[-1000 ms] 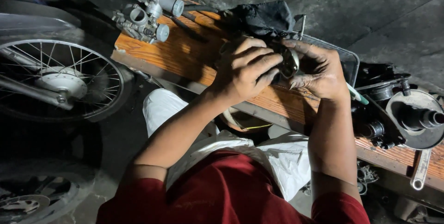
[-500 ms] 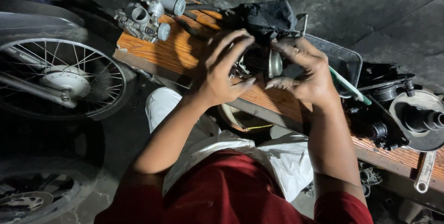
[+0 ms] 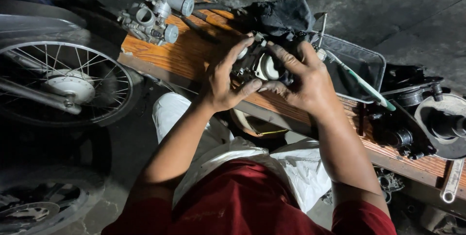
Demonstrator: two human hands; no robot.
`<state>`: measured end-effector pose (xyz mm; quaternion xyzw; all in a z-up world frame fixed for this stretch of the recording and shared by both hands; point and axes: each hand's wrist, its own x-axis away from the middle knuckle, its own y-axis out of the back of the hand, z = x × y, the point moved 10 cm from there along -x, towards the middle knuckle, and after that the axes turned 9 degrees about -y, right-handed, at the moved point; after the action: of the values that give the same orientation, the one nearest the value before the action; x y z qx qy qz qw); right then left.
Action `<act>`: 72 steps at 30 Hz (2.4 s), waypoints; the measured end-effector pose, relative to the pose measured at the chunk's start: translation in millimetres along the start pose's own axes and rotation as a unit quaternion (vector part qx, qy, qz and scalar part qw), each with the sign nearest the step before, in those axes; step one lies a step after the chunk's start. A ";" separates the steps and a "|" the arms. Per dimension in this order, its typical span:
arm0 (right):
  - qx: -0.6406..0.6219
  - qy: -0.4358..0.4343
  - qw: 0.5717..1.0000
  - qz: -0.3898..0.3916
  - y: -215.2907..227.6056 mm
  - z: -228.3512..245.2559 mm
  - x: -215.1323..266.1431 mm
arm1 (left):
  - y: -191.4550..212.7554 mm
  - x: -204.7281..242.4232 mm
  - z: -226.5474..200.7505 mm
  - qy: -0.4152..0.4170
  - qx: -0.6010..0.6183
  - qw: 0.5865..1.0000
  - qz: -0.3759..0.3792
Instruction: The person assembles a mechanical component, likely a carburetor, on a wooden workbench. They insert a spring into a metal housing, wipe a circular metal part with a black cloth, and then use a screwdriver to tighten a screw on the assembly.
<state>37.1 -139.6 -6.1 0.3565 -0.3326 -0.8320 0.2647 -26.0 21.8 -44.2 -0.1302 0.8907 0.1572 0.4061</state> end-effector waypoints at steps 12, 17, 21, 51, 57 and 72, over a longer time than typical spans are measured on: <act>0.045 0.005 0.999 -0.023 -9.6 -4.0 1.5 | -12.2 -10.4 -4.0 -0.009 -0.111 0.994 0.003; 0.054 -0.004 0.998 -0.039 -7.3 0.2 0.3 | -8.0 -18.7 -15.9 0.036 -0.087 0.995 -0.031; 0.061 -0.009 0.997 -0.042 -6.7 1.3 -0.8 | -12.9 -13.3 -5.1 0.094 -0.070 0.991 -0.060; -0.058 0.046 0.995 -0.070 -2.9 8.4 -11.5 | -19.5 -14.4 23.9 0.129 -0.083 0.988 0.025; -0.086 0.061 0.991 -0.080 -2.6 16.0 -15.8 | -15.2 -24.7 12.4 0.118 -0.084 0.988 0.050; -0.078 0.069 0.990 -0.098 -2.9 16.7 -15.0 | -15.3 -22.5 16.8 0.094 -0.086 0.991 0.042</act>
<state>32.8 -121.5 6.7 0.4222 -0.2109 -0.8508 0.2310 5.2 16.6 -40.1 -0.1418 0.9128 0.2371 0.3008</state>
